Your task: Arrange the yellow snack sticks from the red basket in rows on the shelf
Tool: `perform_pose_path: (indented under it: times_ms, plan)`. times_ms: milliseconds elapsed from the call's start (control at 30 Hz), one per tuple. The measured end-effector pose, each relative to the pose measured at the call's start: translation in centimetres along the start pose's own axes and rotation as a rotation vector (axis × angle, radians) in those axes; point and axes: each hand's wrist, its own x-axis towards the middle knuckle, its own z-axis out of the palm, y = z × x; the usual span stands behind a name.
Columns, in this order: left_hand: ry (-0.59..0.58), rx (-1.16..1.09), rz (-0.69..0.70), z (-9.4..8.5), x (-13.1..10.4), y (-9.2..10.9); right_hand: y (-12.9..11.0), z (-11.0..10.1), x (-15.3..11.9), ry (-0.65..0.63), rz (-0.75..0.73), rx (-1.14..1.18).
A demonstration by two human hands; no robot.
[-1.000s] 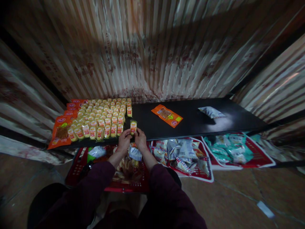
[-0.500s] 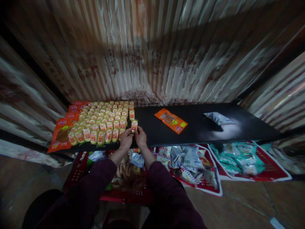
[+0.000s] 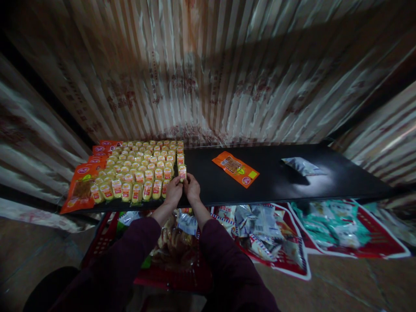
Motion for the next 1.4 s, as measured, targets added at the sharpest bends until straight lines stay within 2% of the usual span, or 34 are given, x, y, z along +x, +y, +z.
perform_pose_path:
  times_ms: [100, 233, 733, 1033, 1400]
  plan:
    - [-0.005, 0.407, 0.087, 0.1, 0.0, 0.5, -0.5, -0.1, 0.0, -0.002, 0.013, -0.062]
    - [-0.009, 0.590, 0.106, 0.2, 0.2, 1.2, -0.6, -0.1, 0.4, -0.006, 0.037, -0.080]
    - [-0.039, 0.690, 0.149, 1.1, 0.9, 2.8, -0.4, 0.5, 2.1, -0.025, -0.009, -0.063]
    - [-0.037, 0.741, 0.132, 1.5, 1.5, 2.3, 0.9, 1.1, 3.4, -0.054, -0.086, -0.003]
    - [-0.050, 0.720, 0.087, 1.9, 0.7, 2.4, 0.4, 0.8, 5.2, 0.016, -0.005, 0.205]
